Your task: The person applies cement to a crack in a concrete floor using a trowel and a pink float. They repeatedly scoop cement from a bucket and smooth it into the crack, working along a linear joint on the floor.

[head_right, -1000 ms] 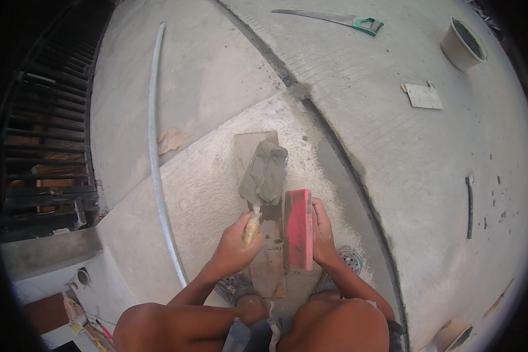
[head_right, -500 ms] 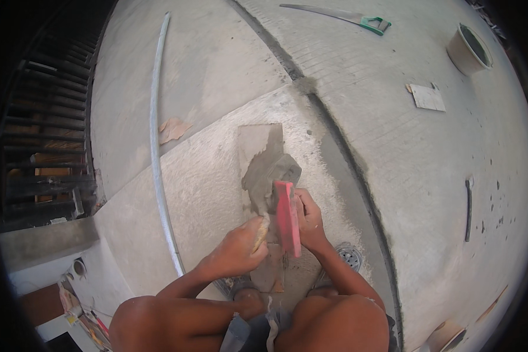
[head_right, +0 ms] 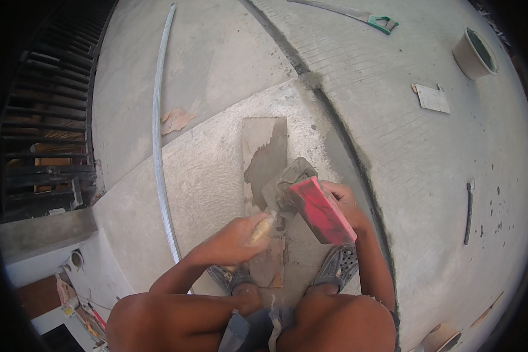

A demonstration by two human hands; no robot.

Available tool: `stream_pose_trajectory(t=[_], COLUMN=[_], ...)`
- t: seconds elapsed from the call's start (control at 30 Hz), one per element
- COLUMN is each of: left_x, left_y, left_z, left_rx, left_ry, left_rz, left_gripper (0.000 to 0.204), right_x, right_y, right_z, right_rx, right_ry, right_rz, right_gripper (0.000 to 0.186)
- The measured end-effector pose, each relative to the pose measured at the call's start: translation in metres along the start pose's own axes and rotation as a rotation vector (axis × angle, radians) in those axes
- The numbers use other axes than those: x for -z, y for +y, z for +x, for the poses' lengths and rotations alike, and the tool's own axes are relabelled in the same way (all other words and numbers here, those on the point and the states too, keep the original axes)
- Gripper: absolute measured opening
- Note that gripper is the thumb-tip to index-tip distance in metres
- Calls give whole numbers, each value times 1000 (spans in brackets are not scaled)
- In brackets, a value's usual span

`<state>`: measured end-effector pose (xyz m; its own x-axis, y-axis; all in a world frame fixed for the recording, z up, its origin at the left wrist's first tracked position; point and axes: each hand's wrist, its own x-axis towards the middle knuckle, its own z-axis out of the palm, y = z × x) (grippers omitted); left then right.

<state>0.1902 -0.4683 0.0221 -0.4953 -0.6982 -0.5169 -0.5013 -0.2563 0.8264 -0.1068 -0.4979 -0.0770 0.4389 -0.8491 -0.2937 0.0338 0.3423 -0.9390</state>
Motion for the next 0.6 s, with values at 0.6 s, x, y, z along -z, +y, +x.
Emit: stream_pose_trajectory(t=[0.6], left_x=[32], left_y=[9], left_z=[2], left_rx=[64], left_ry=[-128], left_rz=[-30], left_gripper=[46], right_x=[20], right_y=[-104], right_z=[61], right_rx=[32], right_ry=[-593], right_rz=[-471], right_gripper=[33])
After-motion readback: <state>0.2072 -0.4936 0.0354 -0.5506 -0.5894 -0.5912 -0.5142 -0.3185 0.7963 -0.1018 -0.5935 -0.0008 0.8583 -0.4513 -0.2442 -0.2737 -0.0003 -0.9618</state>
